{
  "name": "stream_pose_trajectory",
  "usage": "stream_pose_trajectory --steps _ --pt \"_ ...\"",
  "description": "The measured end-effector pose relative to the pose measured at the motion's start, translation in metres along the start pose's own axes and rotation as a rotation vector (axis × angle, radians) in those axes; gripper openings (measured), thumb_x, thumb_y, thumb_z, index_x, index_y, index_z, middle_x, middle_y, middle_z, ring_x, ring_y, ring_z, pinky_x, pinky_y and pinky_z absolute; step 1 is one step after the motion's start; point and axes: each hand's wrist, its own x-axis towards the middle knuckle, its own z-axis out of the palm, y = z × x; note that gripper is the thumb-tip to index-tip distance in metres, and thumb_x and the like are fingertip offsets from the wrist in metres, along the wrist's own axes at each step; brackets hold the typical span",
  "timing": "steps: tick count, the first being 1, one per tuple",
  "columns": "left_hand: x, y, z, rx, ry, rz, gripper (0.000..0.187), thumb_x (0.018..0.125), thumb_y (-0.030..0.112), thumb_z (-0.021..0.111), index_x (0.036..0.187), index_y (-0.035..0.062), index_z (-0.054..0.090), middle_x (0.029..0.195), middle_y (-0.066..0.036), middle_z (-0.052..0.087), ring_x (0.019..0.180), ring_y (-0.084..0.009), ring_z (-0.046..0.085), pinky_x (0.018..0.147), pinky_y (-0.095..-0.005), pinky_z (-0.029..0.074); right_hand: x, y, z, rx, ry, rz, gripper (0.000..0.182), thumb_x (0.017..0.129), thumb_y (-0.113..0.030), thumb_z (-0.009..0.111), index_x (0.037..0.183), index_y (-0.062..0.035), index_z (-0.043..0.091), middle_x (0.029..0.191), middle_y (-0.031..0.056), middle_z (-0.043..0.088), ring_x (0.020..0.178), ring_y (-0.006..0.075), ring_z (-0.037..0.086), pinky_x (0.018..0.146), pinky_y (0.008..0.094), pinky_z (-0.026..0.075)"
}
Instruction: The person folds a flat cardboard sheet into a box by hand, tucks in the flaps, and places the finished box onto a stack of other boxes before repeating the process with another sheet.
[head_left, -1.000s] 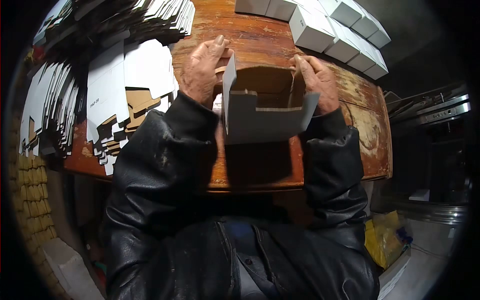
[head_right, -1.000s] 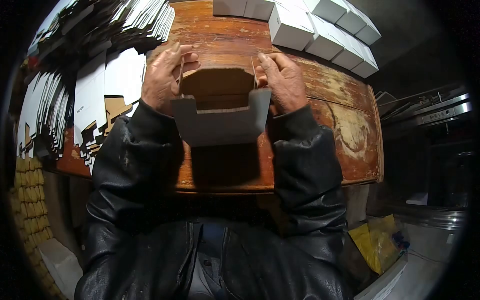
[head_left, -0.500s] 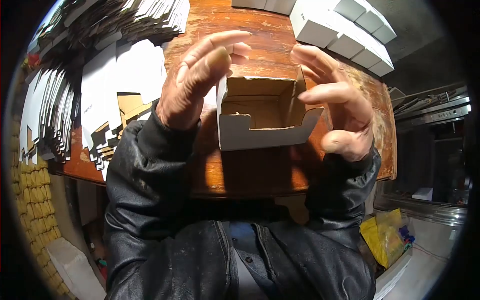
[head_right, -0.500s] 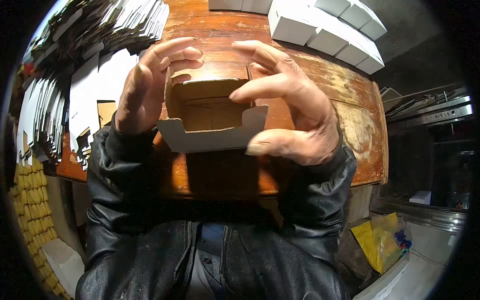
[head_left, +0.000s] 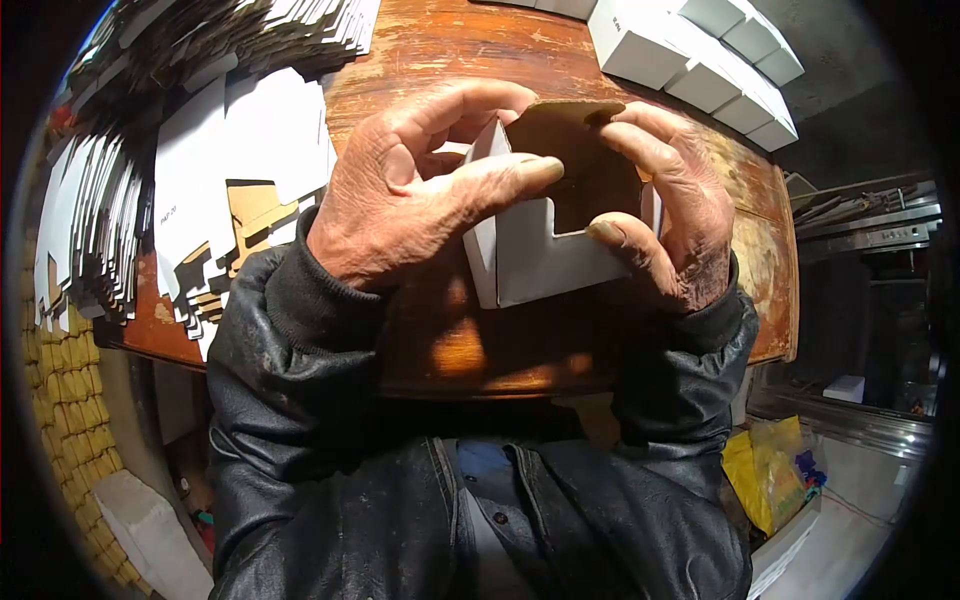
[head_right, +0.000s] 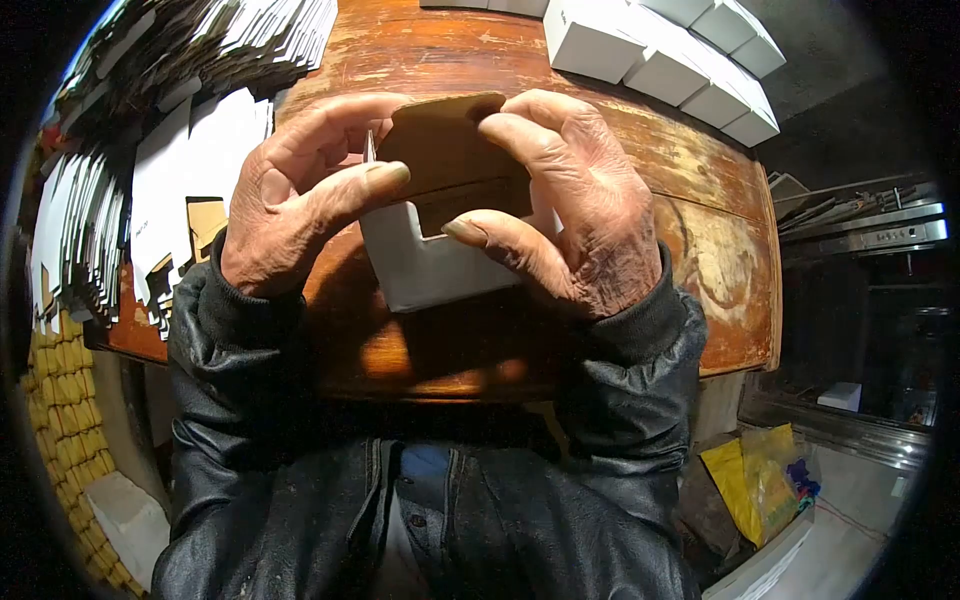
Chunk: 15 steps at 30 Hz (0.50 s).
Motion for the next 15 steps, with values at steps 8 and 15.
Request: stream_pose_trajectory --steps 8,15 --pt "0.001 0.004 -0.003 -0.013 0.068 -0.021 0.04 0.093 0.021 0.066 0.127 0.0042 0.059 0.113 -0.009 0.065 0.105 -0.0165 0.062 0.091 -0.0305 0.052 -0.003 0.01 -0.003 0.138 0.035 0.059 0.037 0.084 -0.017 0.07 0.117 -0.0019 0.06 0.121 0.0174 0.061 0.112 0.0316 0.06 0.096 0.0383 0.047" --pt "0.006 -0.001 -0.002 -0.053 0.045 -0.004 0.039 0.092 0.02 0.067 0.127 0.0052 0.06 0.11 -0.009 0.066 0.101 -0.0148 0.062 0.089 -0.0289 0.051 -0.002 0.005 0.004 0.165 0.097 0.088 0.028 0.08 -0.005 0.071 0.106 -0.0032 0.062 0.117 0.0174 0.062 0.103 0.0274 0.063 0.086 0.0341 0.051"
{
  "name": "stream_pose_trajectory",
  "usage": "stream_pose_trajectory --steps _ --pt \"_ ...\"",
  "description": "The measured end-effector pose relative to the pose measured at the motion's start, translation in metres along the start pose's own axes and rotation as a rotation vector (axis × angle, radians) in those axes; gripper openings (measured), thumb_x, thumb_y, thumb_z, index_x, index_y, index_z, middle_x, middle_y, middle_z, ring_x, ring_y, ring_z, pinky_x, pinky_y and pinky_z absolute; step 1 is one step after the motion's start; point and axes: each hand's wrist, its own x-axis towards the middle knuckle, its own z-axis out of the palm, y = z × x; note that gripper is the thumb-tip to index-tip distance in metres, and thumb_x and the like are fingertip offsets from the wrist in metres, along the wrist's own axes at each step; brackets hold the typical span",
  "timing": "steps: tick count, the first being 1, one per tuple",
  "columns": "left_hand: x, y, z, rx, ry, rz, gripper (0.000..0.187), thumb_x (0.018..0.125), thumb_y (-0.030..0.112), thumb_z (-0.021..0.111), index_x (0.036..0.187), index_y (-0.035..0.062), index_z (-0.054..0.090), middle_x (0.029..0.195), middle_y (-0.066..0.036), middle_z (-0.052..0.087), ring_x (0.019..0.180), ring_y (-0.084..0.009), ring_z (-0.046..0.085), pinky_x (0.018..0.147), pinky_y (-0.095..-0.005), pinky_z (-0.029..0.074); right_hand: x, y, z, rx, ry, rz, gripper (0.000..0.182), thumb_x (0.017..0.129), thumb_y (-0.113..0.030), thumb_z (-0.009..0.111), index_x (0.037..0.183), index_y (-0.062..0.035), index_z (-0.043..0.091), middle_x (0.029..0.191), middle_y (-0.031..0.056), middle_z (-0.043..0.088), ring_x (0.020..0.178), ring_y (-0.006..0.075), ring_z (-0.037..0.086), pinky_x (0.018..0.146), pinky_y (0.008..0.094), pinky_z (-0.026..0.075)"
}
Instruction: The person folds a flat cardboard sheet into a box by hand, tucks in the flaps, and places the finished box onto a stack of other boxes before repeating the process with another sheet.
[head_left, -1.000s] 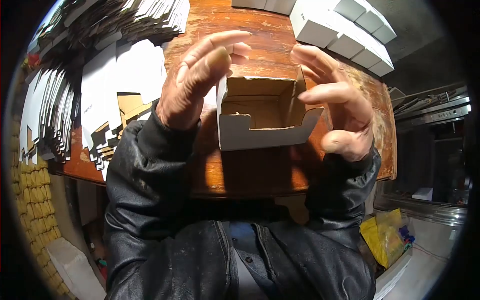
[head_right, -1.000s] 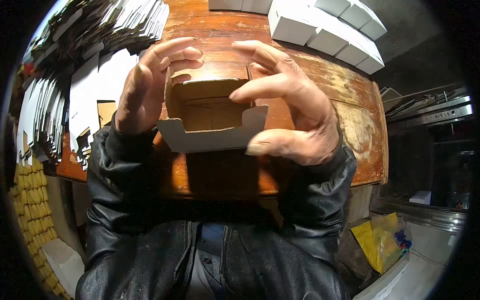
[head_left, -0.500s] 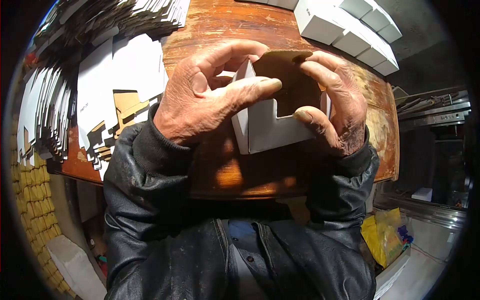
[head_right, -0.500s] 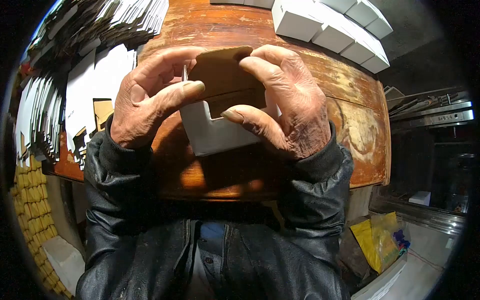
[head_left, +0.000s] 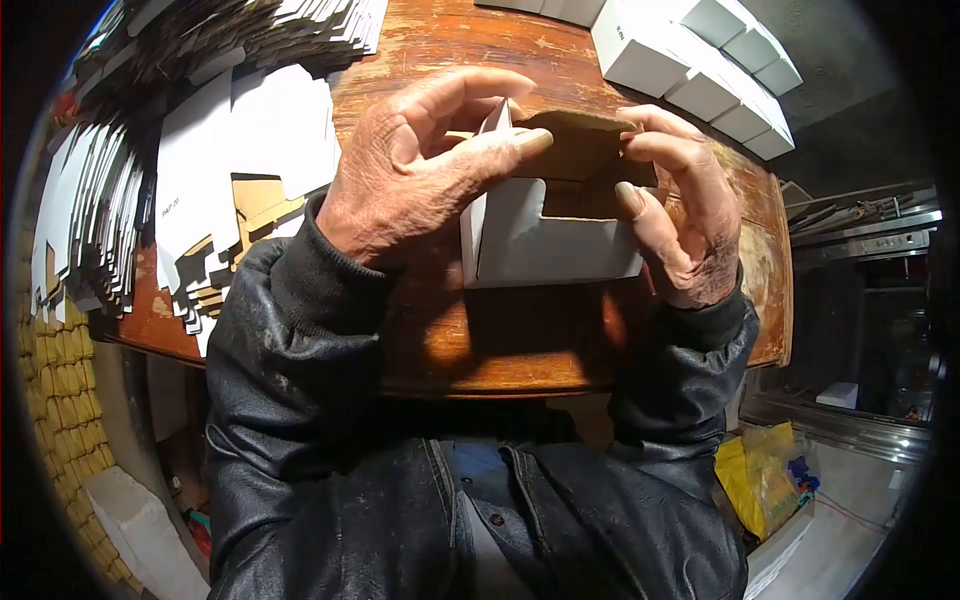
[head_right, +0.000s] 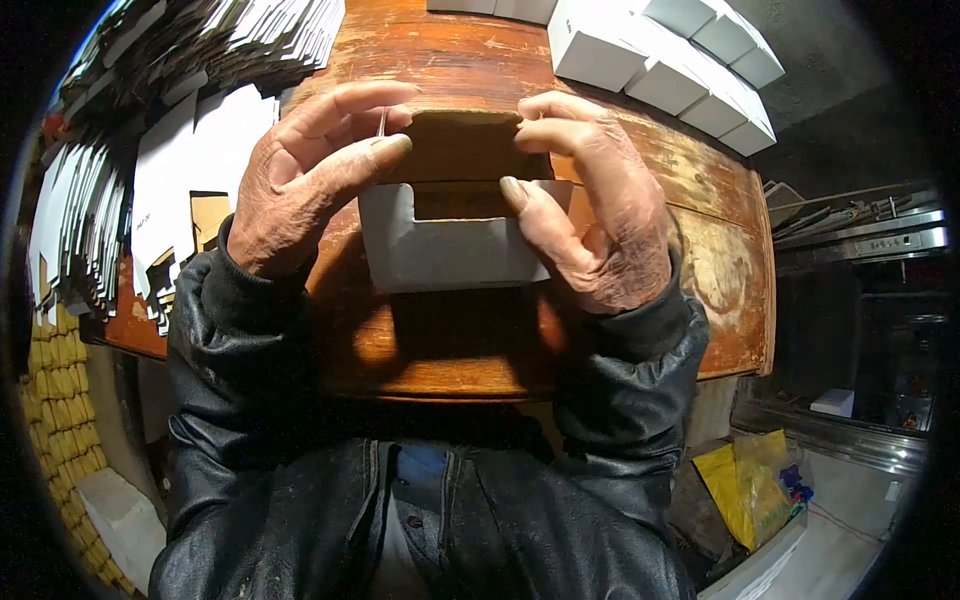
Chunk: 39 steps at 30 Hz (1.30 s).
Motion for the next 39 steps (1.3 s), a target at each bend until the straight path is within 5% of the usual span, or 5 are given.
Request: stream_pose_trajectory --steps 6,19,25,32,39 --pt "0.013 -0.001 0.015 0.188 -0.02 0.094 0.031 0.092 0.018 0.066 0.121 0.0053 0.063 0.101 -0.006 0.068 0.092 -0.0115 0.063 0.083 -0.0261 0.052 0.003 -0.001 0.009 -0.163 0.005 -0.106 0.015 0.08 -0.004 0.071 0.094 -0.003 0.065 0.108 0.0178 0.061 0.094 0.0267 0.063 0.082 0.0347 0.052" --pt "0.022 0.003 0.005 0.214 -0.052 0.057 0.023 0.094 0.027 0.067 0.104 0.0058 0.071 0.079 -0.001 0.066 0.069 -0.0072 0.06 0.062 -0.0215 0.05 0.0 -0.008 0.003 0.062 -0.002 0.071 0.015 0.081 0.001 0.064 0.096 -0.0012 0.067 0.11 0.0163 0.063 0.102 0.0264 0.063 0.09 0.0338 0.049" --pt "0.023 -0.002 0.007 0.166 -0.014 0.085 0.024 0.094 0.028 0.067 0.102 0.0049 0.07 0.075 -0.001 0.064 0.064 -0.0055 0.057 0.056 -0.0195 0.046 -0.003 -0.01 0.0 0.211 0.046 0.161 0.012 0.08 -0.005 0.072 0.088 -0.001 0.065 0.109 0.0185 0.064 0.104 0.0273 0.063 0.09 0.0357 0.048" --pt "0.025 -0.01 0.008 0.148 0.066 0.098 0.025 0.093 0.029 0.067 0.101 0.0045 0.07 0.078 -0.003 0.065 0.067 -0.0057 0.057 0.058 -0.0197 0.047 -0.002 -0.007 -0.015 0.029 -0.043 0.095 0.017 0.079 -0.011 0.077 0.08 -0.0014 0.063 0.105 0.0174 0.064 0.108 0.0283 0.061 0.089 0.0381 0.047" --pt "0.029 -0.015 0.004 0.149 0.057 0.069 0.024 0.095 0.029 0.065 0.098 0.0052 0.069 0.08 -0.003 0.066 0.071 -0.0074 0.059 0.065 -0.022 0.05 -0.01 -0.01 -0.009 0.266 -0.002 0.38 0.022 0.083 -0.008 0.074 0.102 -0.0002 0.065 0.1 0.0086 0.063 0.1 0.0206 0.063 0.088 0.0327 0.049"
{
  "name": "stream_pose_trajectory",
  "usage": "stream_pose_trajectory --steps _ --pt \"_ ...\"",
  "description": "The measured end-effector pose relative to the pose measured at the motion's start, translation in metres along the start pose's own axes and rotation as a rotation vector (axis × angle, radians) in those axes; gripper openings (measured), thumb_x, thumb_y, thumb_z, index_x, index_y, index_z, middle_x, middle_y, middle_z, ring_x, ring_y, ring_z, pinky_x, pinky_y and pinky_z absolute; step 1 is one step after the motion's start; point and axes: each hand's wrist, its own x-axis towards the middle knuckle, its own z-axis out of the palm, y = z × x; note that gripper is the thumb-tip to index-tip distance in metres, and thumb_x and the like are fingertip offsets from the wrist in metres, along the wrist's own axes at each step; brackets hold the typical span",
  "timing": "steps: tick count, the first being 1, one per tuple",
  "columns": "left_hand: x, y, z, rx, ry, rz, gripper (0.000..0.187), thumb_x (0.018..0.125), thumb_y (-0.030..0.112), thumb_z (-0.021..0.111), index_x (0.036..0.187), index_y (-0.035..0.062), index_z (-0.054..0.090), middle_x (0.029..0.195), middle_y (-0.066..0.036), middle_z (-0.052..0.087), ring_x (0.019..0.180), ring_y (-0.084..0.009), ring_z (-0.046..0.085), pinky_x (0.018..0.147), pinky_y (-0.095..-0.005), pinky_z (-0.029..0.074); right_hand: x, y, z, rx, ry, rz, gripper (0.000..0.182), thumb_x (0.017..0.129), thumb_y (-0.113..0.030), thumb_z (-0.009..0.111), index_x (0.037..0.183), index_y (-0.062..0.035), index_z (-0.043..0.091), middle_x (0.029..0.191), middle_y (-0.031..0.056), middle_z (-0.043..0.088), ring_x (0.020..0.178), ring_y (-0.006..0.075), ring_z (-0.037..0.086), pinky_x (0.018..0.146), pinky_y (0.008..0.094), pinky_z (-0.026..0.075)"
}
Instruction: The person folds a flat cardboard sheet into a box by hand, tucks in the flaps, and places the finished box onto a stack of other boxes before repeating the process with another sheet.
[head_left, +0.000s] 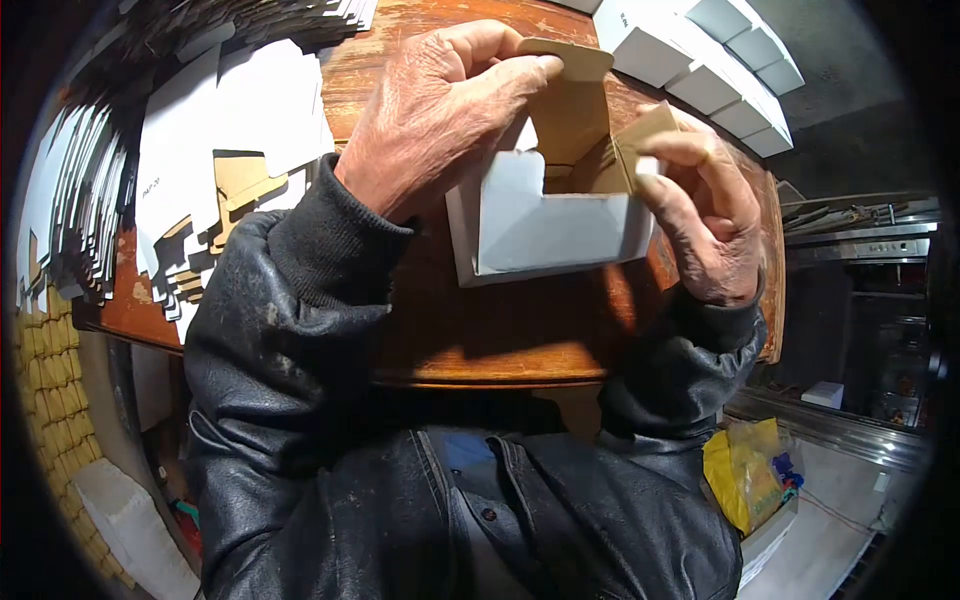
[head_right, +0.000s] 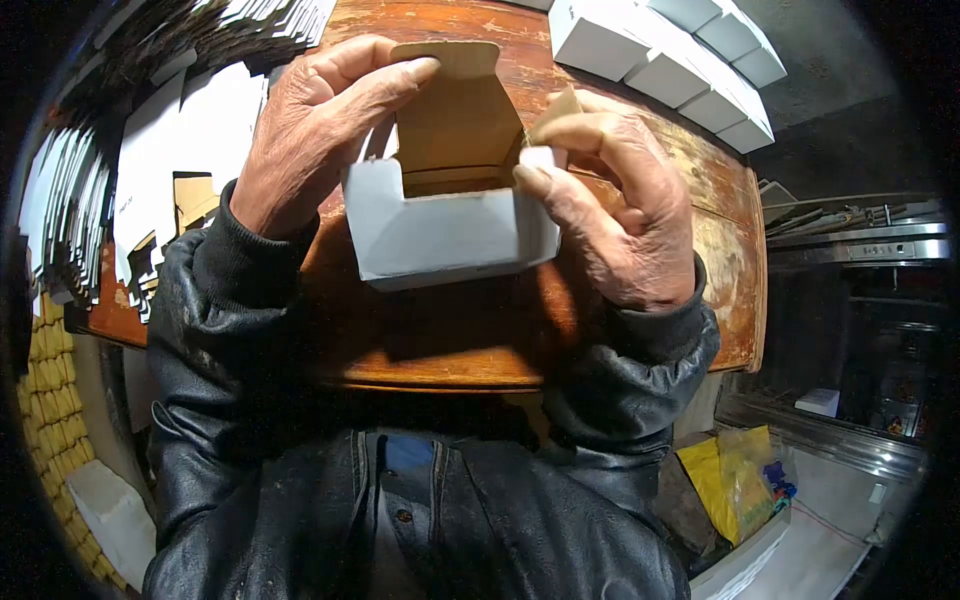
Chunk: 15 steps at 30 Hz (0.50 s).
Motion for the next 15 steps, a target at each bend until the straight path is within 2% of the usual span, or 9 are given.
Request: stream_pose_trajectory --steps 3,7,10,14,15 --pt "-0.002 0.004 0.001 0.027 0.014 -0.014 0.027 0.094 0.032 0.065 0.096 0.0056 0.068 0.078 -0.002 0.065 0.07 -0.0067 0.059 0.063 -0.022 0.048 0.003 0.009 0.002 -0.195 0.009 -0.117 0.024 0.082 -0.006 0.074 0.105 -0.0015 0.065 0.099 0.0074 0.064 0.095 0.0172 0.062 0.084 0.0307 0.05" --pt "-0.002 -0.002 0.003 -0.002 0.027 0.025 0.028 0.094 0.034 0.065 0.097 0.0059 0.068 0.078 -0.002 0.064 0.07 -0.007 0.058 0.061 -0.0224 0.047 0.008 0.007 -0.005 -0.472 -0.065 -0.307 0.028 0.081 -0.015 0.077 0.104 -0.0036 0.066 0.099 0.01 0.065 0.091 0.0231 0.062 0.082 0.0356 0.05" --pt "-0.003 0.004 -0.002 -0.015 -0.025 -0.027 0.031 0.095 0.036 0.064 0.099 0.0057 0.068 0.08 -0.002 0.065 0.073 -0.008 0.059 0.065 -0.0227 0.048 0.006 0.004 -0.001 -0.437 -0.066 -0.257 0.036 0.079 -0.022 0.079 0.105 -0.0029 0.066 0.101 0.0122 0.066 0.094 0.0265 0.063 0.085 0.0374 0.05" --pt "-0.006 0.001 -0.008 -0.049 -0.127 -0.07 0.037 0.095 0.041 0.062 0.103 0.0055 0.068 0.084 -0.002 0.065 0.078 -0.0104 0.06 0.072 -0.0257 0.05 0.004 0.003 0.002 -0.342 -0.047 -0.175 0.043 0.074 -0.024 0.082 0.108 -0.0025 0.065 0.103 0.0136 0.066 0.098 0.0275 0.063 0.088 0.0376 0.05" --pt "-0.007 -0.003 -0.007 -0.082 -0.135 -0.007 0.038 0.095 0.042 0.061 0.104 0.0056 0.067 0.084 -0.002 0.065 0.079 -0.0112 0.06 0.073 -0.0268 0.05 0.004 0.003 0.001 -0.322 -0.055 -0.167 0.044 0.074 -0.024 0.083 0.108 -0.0025 0.065 0.103 0.0138 0.066 0.099 0.0276 0.064 0.088 0.0375 0.05"
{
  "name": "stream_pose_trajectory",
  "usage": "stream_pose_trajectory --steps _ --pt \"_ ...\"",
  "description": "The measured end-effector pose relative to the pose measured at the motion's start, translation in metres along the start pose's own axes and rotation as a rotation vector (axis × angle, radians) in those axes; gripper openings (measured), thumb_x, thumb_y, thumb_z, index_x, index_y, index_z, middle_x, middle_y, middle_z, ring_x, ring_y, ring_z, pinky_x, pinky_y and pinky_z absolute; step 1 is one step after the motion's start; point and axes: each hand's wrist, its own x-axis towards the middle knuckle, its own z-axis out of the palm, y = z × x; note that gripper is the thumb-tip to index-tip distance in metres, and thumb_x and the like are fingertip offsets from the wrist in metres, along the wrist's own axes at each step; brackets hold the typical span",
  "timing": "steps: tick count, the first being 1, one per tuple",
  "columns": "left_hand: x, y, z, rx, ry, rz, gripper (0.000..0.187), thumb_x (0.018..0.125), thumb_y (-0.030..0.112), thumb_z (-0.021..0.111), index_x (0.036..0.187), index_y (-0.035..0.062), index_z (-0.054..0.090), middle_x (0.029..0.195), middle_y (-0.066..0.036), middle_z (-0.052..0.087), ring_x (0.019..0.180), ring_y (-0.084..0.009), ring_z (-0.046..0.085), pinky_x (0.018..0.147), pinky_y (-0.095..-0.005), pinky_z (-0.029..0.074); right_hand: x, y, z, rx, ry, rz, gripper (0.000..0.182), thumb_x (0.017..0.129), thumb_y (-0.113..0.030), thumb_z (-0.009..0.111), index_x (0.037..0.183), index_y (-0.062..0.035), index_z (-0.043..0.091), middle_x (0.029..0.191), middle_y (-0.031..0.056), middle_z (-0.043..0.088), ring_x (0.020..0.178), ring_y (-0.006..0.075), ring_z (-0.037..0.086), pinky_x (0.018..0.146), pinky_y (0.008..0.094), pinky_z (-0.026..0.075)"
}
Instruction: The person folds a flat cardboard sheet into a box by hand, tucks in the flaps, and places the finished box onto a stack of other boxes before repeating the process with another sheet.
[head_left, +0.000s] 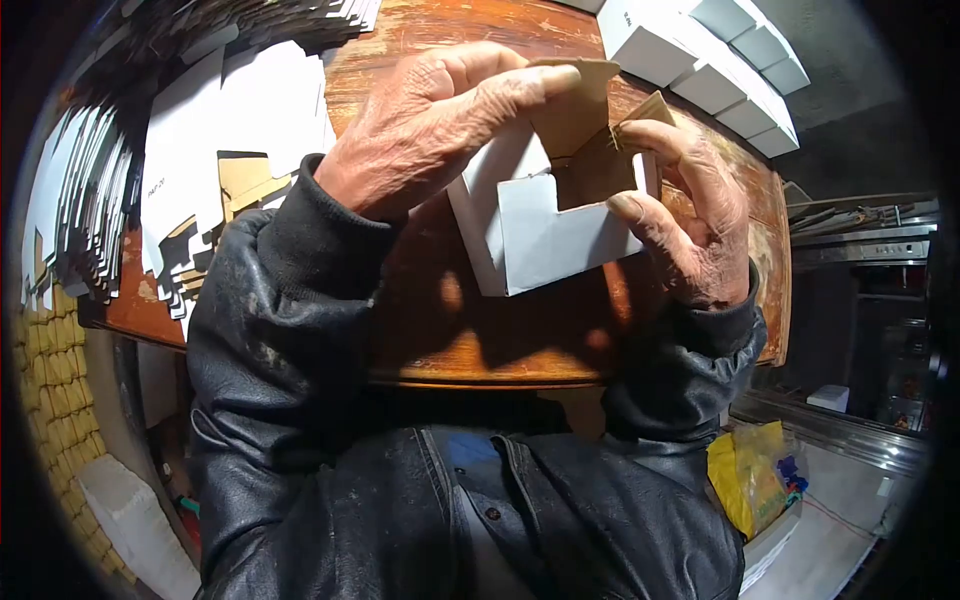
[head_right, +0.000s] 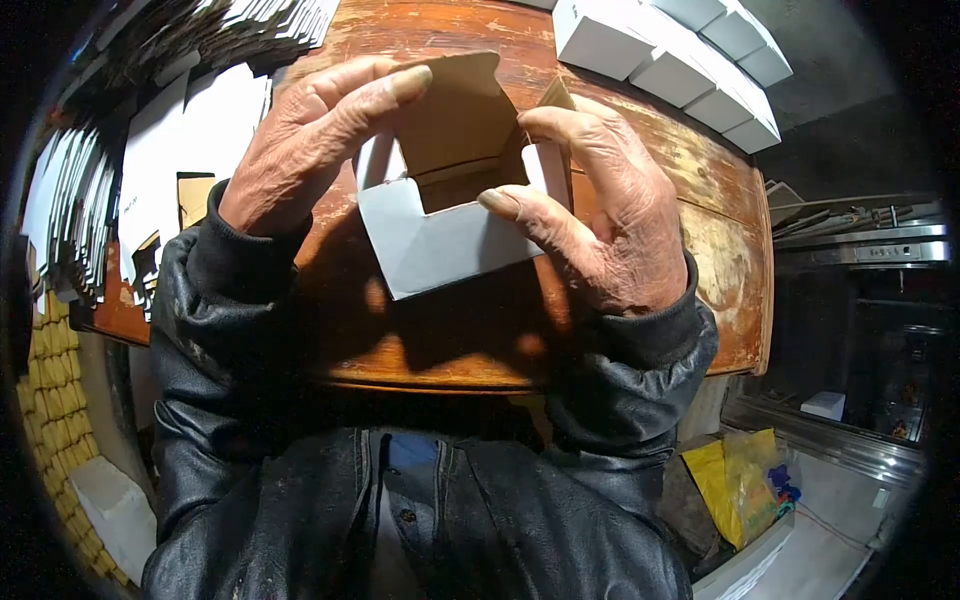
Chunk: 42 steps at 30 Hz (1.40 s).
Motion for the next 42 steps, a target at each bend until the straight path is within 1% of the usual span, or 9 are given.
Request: stream_pose_trajectory --steps 2,7,11,15,19,24,31,35,42 --pt "-0.001 -0.005 0.002 -0.061 -0.023 0.131 0.041 0.095 0.045 0.06 0.107 0.0058 0.067 0.085 -0.002 0.064 0.079 -0.0127 0.06 0.075 -0.0291 0.049 0.0 0.001 0.0 0.034 -0.007 0.01 0.046 0.073 -0.024 0.083 0.109 -0.0027 0.065 0.103 0.0139 0.066 0.099 0.0277 0.064 0.088 0.0371 0.05" --pt "-0.01 0.013 -0.014 -0.152 -0.235 -0.189 0.045 0.089 0.04 0.072 0.112 0.0014 0.066 0.1 -0.005 0.066 0.097 -0.0146 0.061 0.088 -0.0287 0.047 -0.002 -0.002 -0.002 0.018 -0.042 0.074 0.046 0.072 -0.024 0.084 0.109 -0.0034 0.065 0.103 0.0132 0.065 0.097 0.0271 0.065 0.085 0.0359 0.051" --pt "-0.012 0.019 0.004 0.0 -0.103 -0.124 0.052 0.084 0.037 0.077 0.116 -0.0002 0.063 0.103 -0.009 0.068 0.098 -0.0172 0.063 0.087 -0.0298 0.05 -0.002 -0.002 -0.001 0.012 -0.036 0.048 0.047 0.072 -0.024 0.084 0.109 -0.0035 0.063 0.102 0.0129 0.065 0.096 0.0269 0.065 0.083 0.036 0.051" --pt "-0.011 0.015 0.015 -0.006 -0.047 -0.034 0.064 0.08 0.015 0.08 0.135 0.0009 0.049 0.128 -0.015 0.06 0.12 -0.024 0.057 0.101 -0.0364 0.048 -0.002 -0.003 0.001 -0.02 -0.036 0.049 0.049 0.071 -0.024 0.085 0.109 -0.0035 0.063 0.101 0.0131 0.064 0.095 0.0271 0.064 0.083 0.0357 0.051" --pt "-0.011 0.016 0.024 0.246 0.026 0.12 0.07 0.079 0.017 0.081 0.139 0.0039 0.046 0.12 -0.015 0.064 0.108 -0.0244 0.064 0.092 -0.035 0.053 -0.001 0.001 0.002 -0.026 -0.028 -0.009 0.05 0.07 -0.023 0.085 0.11 -0.0035 0.063 0.1 0.0137 0.064 0.096 0.0284 0.064 0.084 0.0359 0.05" --pt "-0.016 0.008 0.037 0.405 0.191 0.249 0.069 0.083 0.015 0.075 0.142 0.0029 0.041 0.121 -0.022 0.061 0.11 -0.0274 0.063 0.094 -0.0375 0.052 0.0 -0.001 0.004 -0.018 -0.033 -0.031 0.05 0.07 -0.023 0.085 0.11 -0.004 0.063 0.1 0.0144 0.064 0.096 0.0302 0.063 0.084 0.0364 0.05" --pt "-0.025 0.033 0.024 0.434 0.216 0.085 0.053 0.093 0.018 0.06 0.142 0.0092 0.045 0.115 -0.017 0.061 0.102 -0.0258 0.063 0.09 -0.0377 0.054 -0.002 -0.008 0.004 -0.028 -0.032 0.079 0.046 0.071 -0.024 0.085 0.105 -0.0032 0.063 0.097 0.014 0.063 0.091 0.029 0.063 0.081 0.0364 0.05" --pt "-0.024 0.036 0.015 0.212 0.229 0.011 0.043 0.097 0.014 0.053 0.139 0.0085 0.049 0.108 -0.015 0.063 0.102 -0.0222 0.063 0.089 -0.0346 0.053 -0.003 -0.006 0.006 -0.023 -0.018 0.1 0.045 0.072 -0.025 0.085 0.104 -0.003 0.062 0.096 0.0134 0.063 0.089 0.0285 0.063 0.079 0.0362 0.05" --pt "-0.03 0.039 0.002 0.29 0.063 0.009 0.053 0.09 0.021 0.065 0.139 0.0094 0.051 0.113 -0.018 0.061 0.105 -0.0265 0.063 0.088 -0.0338 0.052 0.0 -0.003 0.014 -0.171 0.014 -0.013 0.05 0.073 -0.016 0.081 0.117 -0.0076 0.059 0.106 0.015 0.064 0.1 0.0323 0.064 0.084 0.0384 0.053"
